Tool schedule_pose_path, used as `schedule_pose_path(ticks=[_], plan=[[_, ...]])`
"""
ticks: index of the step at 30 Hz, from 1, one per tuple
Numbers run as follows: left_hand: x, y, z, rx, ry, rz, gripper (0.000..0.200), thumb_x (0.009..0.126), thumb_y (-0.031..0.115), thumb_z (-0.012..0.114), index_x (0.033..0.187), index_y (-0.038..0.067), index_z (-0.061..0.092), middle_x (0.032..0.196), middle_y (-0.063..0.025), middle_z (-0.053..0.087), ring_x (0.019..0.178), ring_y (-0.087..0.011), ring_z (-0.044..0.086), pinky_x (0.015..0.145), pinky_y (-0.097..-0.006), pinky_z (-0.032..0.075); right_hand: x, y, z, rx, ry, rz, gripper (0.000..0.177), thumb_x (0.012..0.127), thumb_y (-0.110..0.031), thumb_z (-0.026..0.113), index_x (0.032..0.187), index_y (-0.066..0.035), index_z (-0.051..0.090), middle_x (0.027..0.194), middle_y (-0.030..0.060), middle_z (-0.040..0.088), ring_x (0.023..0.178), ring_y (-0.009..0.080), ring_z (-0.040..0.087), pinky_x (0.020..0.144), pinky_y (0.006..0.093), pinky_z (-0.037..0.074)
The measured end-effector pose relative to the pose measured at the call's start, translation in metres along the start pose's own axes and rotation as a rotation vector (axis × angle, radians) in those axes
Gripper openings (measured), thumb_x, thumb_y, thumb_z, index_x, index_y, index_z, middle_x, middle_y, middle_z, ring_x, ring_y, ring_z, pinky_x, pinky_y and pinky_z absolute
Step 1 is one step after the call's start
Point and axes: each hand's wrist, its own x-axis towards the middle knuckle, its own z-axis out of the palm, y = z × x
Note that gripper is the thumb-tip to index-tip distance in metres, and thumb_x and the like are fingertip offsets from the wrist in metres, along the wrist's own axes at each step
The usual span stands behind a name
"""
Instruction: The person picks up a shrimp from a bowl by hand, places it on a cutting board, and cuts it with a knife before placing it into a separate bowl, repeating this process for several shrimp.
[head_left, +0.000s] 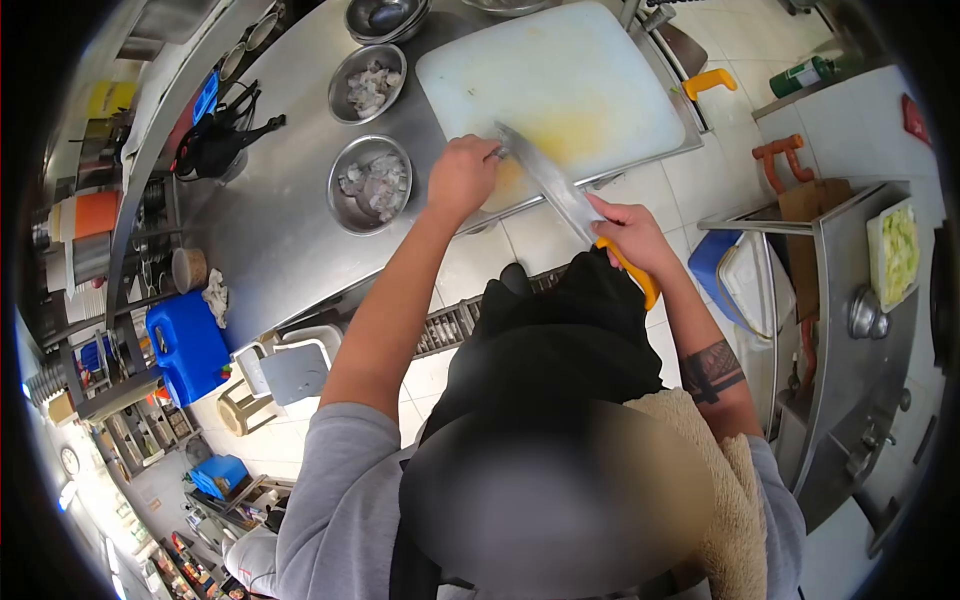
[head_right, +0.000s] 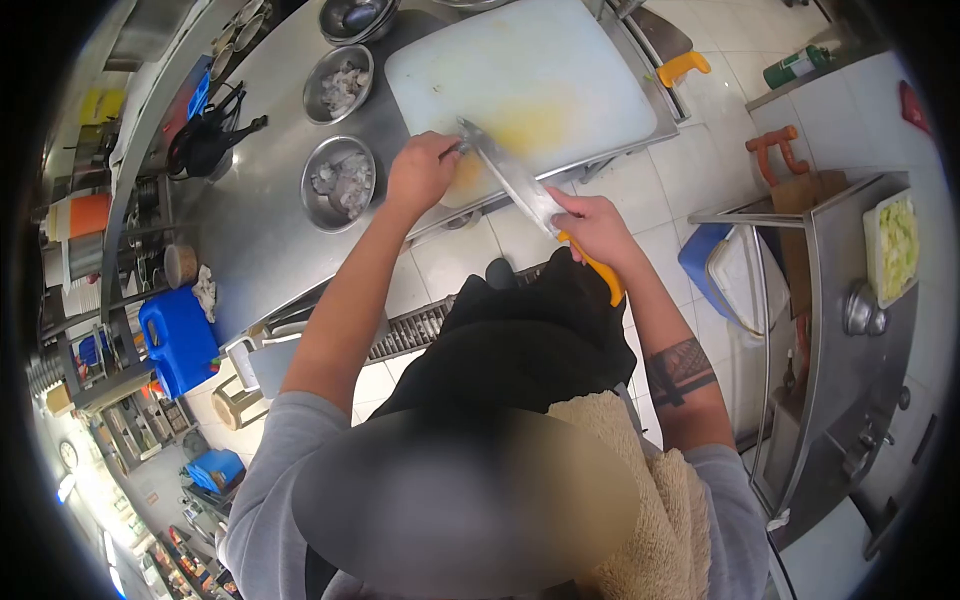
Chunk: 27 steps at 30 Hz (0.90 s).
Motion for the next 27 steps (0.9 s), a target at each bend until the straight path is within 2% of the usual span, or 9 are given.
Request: schedule_pose_path(ticks=[5, 13, 16, 17, 18, 20, 22, 23, 27], plan=[[0.004, -0.001, -0.001, 0.088, -0.147, -0.047, 0.031, 0.095, 0.014, 0.074, 0.124, 0.008, 0.083, 0.115, -0.0187, 0.078, 0.102, -0.0404, 0.075, 0.093, -0.0492, 0.059, -0.025, 0.024, 0.006, 0.052, -0.027, 0.048, 0.053, 0.105, -0.011, 0.069, 0.158, -0.014, 0.066, 0.082, 0.0034, 0.068, 0.050, 0.0127, 0.059, 0.050, 0.0323, 0.050], [-0.005, 0.000, 0.005, 0.002, -0.016, -0.108, 0.036, 0.092, 0.017, 0.077, 0.127, 0.009, 0.084, 0.109, -0.0214, 0.080, 0.098, -0.0375, 0.078, 0.092, -0.0442, 0.061, -0.059, 0.040, 0.038, 0.112, -0.042, 0.062, 0.056, 0.107, -0.010, 0.068, 0.162, -0.012, 0.061, 0.083, 0.0033, 0.068, 0.051, 0.0112, 0.058, 0.052, 0.0308, 0.051], [-0.004, -0.003, 0.002, -0.056, -0.067, -0.136, 0.034, 0.094, 0.020, 0.073, 0.125, 0.010, 0.084, 0.120, -0.0231, 0.079, 0.108, -0.0430, 0.076, 0.098, -0.0492, 0.060, -0.076, 0.035, 0.032, 0.042, -0.052, 0.066, 0.052, 0.106, -0.005, 0.068, 0.157, -0.014, 0.067, 0.085, 0.0022, 0.072, 0.052, 0.0090, 0.057, 0.052, 0.0281, 0.050], [-0.003, -0.002, 0.001, -0.057, -0.069, -0.131, 0.034, 0.094, 0.020, 0.073, 0.125, 0.010, 0.084, 0.120, -0.0231, 0.079, 0.108, -0.0430, 0.076, 0.098, -0.0492, 0.060, -0.081, 0.032, 0.028, -0.042, -0.149, 0.071, 0.052, 0.105, -0.004, 0.069, 0.156, -0.014, 0.068, 0.085, 0.0018, 0.072, 0.052, 0.0080, 0.056, 0.052, 0.0276, 0.050], [-0.001, -0.001, 0.000, -0.077, -0.091, -0.184, 0.032, 0.093, 0.022, 0.074, 0.121, 0.010, 0.084, 0.118, -0.0215, 0.079, 0.107, -0.0423, 0.076, 0.096, -0.0488, 0.061, -0.086, 0.030, 0.026, -0.126, -0.246, 0.076, 0.051, 0.105, -0.004, 0.069, 0.155, -0.015, 0.070, 0.085, 0.0014, 0.072, 0.052, 0.0071, 0.055, 0.053, 0.0271, 0.050], [0.003, 0.011, -0.004, -0.099, -0.113, -0.236, 0.030, 0.092, 0.024, 0.074, 0.117, 0.009, 0.085, 0.116, -0.0199, 0.080, 0.106, -0.0416, 0.076, 0.095, -0.0483, 0.061, -0.092, 0.029, 0.026, -0.135, -0.238, 0.099, 0.050, 0.104, -0.003, 0.070, 0.152, -0.016, 0.072, 0.084, 0.0004, 0.072, 0.052, 0.0059, 0.054, 0.054, 0.0265, 0.050], [0.006, 0.030, -0.008, 0.118, -0.103, -0.261, 0.024, 0.092, 0.027, 0.074, 0.104, 0.008, 0.083, 0.107, -0.0164, 0.080, 0.101, -0.0398, 0.076, 0.090, -0.0480, 0.061, -0.094, 0.033, 0.020, -0.060, -0.141, 0.113, 0.051, 0.104, -0.003, 0.070, 0.154, -0.018, 0.071, 0.083, 0.0001, 0.071, 0.052, 0.0061, 0.054, 0.054, 0.0263, 0.049], [0.006, 0.026, -0.004, 0.117, -0.101, -0.264, 0.024, 0.092, 0.027, 0.074, 0.104, 0.008, 0.083, 0.107, -0.0164, 0.080, 0.101, -0.0398, 0.076, 0.090, -0.0480, 0.061, -0.094, 0.036, 0.017, -0.062, -0.143, 0.113, 0.051, 0.104, -0.003, 0.070, 0.154, -0.018, 0.071, 0.083, 0.0001, 0.071, 0.052, 0.0061, 0.054, 0.054, 0.0263, 0.049], [0.007, 0.004, 0.014, 0.042, 0.019, -0.139, 0.021, 0.095, 0.026, 0.071, 0.098, 0.006, 0.077, 0.101, -0.0162, 0.078, 0.098, -0.0401, 0.074, 0.086, -0.0501, 0.060, -0.088, 0.041, 0.003, -0.048, -0.007, 0.064, 0.054, 0.104, -0.007, 0.069, 0.156, -0.022, 0.069, 0.078, 0.0013, 0.067, 0.053, 0.0080, 0.054, 0.054, 0.0279, 0.050]])
